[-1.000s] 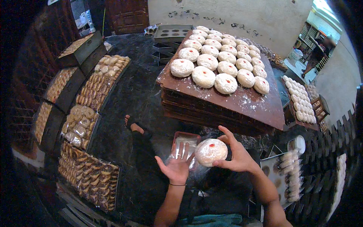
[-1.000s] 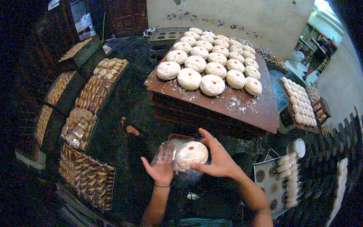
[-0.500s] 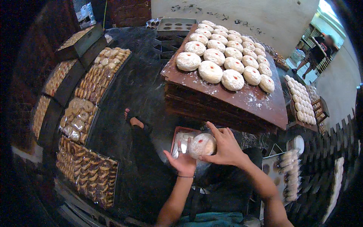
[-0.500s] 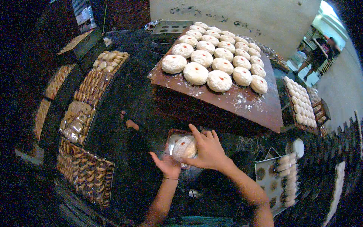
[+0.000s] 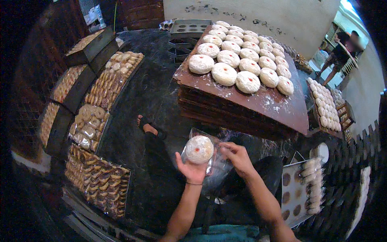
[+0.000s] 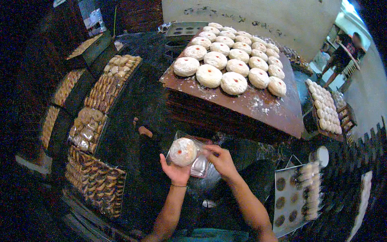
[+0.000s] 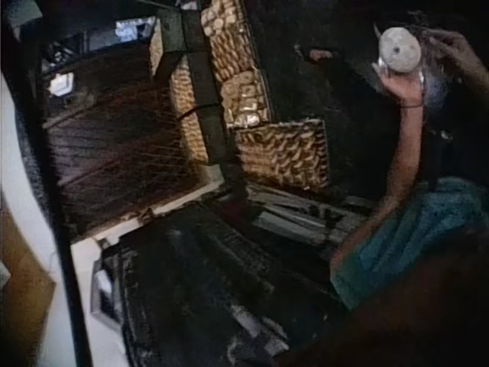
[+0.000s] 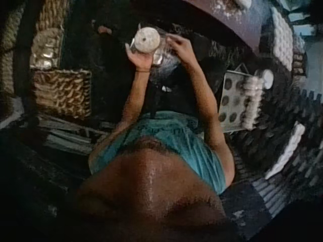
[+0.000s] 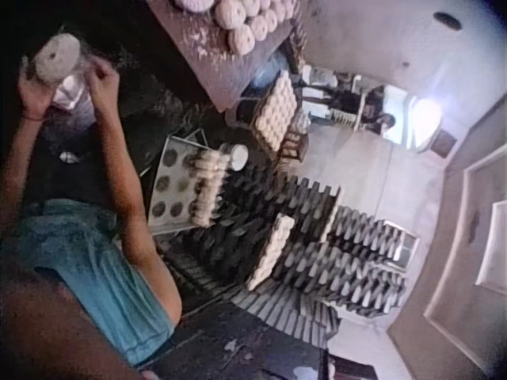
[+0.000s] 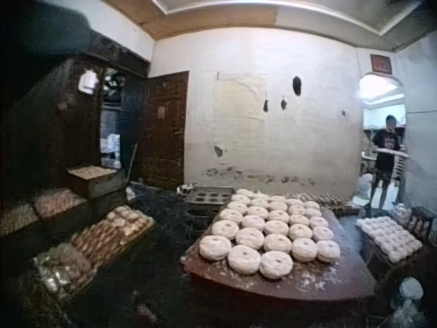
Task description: The person picks up round pastries from a wooden board and places them into clear plastic bags. They then tie the bags closed and place the packaged pastries onto a metal tray. The process is repeated for multiple pastries.
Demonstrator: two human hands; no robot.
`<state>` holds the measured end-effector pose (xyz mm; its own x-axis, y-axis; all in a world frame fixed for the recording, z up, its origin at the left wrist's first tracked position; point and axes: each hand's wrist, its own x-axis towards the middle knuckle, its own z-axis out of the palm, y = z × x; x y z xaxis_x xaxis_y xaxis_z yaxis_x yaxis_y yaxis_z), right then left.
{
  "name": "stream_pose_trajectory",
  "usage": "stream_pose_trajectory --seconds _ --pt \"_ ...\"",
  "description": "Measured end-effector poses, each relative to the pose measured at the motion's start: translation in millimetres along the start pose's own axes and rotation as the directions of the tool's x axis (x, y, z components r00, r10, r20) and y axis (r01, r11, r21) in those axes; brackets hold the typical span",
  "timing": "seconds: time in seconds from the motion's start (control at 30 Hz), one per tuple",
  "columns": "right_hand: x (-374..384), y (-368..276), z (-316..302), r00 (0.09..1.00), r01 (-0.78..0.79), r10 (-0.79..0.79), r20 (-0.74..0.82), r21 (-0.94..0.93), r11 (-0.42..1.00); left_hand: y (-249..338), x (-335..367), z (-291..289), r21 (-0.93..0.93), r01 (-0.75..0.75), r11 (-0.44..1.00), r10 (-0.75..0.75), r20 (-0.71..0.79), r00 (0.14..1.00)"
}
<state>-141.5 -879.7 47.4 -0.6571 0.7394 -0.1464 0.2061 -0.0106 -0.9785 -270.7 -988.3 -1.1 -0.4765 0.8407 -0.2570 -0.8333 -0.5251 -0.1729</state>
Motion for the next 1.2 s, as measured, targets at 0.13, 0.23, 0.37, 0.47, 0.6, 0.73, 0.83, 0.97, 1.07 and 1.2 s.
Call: stream_pose_trajectory --seconds 0.13,0.23,0.37,0.47,0.6,0.73,0.83,0.97,1.07,1.2 --pt "8.6 -60.9 6.7 0.883 0.461 -0.457 0.102 -0.358 0.812 -1.8 -10.5 -4.6 0.180 -0.045 0.983 0.087 -0.234 0.968" --pt "-10.8 -84.8 13.7 0.739 0.673 -0.512 0.438 -0.440 0.595 -11.2 -29.4 7.7 0.322 0.064 0.944 0.065 -0.374 0.925" --pt "-24.2 -65.1 8.5 0.576 0.814 -0.510 0.639 -0.504 0.288 -42.7 -29.4 27.6 0.413 0.085 0.907 -0.025 -0.148 0.989" --pt "-24.2 -73.8 -23.5 0.745 0.656 -0.422 0.517 -0.683 0.322 -46.6 -18.8 21.4 0.374 0.104 0.922 -0.070 -0.103 0.992" --pt "-36.0 -112.9 -57.8 0.721 0.611 -0.515 0.464 -0.775 0.158 -40.9 -29.1 41.4 0.388 -0.038 0.921 0.064 -0.054 0.996" --pt "-60.4 -85.8 -34.4 0.584 0.661 -0.773 0.249 -0.698 0.275 -26.7 -31.5 42.3 0.359 -0.128 0.924 0.137 -0.001 0.991" --pt "-118.0 -5.5 -22.6 0.753 0.637 -0.415 0.510 -0.722 0.269 -34.3 -20.0 35.2 0.320 -0.106 0.941 0.103 0.026 0.994" --pt "-143.2 14.1 -20.6 0.906 0.367 -0.112 0.407 -0.626 0.688 -24.9 -13.2 26.0 0.372 -0.161 0.914 0.156 0.045 0.987" --pt "-118.6 -49.6 -14.9 0.934 0.356 -0.315 0.165 -0.442 0.823 -18.5 -15.3 23.3 0.328 -0.158 0.932 0.137 0.087 0.987" --pt "-98.4 -61.6 8.3 0.861 0.506 -0.434 0.264 -0.514 0.692 -31.9 -22.2 33.8 0.304 -0.136 0.943 0.097 0.140 0.985"
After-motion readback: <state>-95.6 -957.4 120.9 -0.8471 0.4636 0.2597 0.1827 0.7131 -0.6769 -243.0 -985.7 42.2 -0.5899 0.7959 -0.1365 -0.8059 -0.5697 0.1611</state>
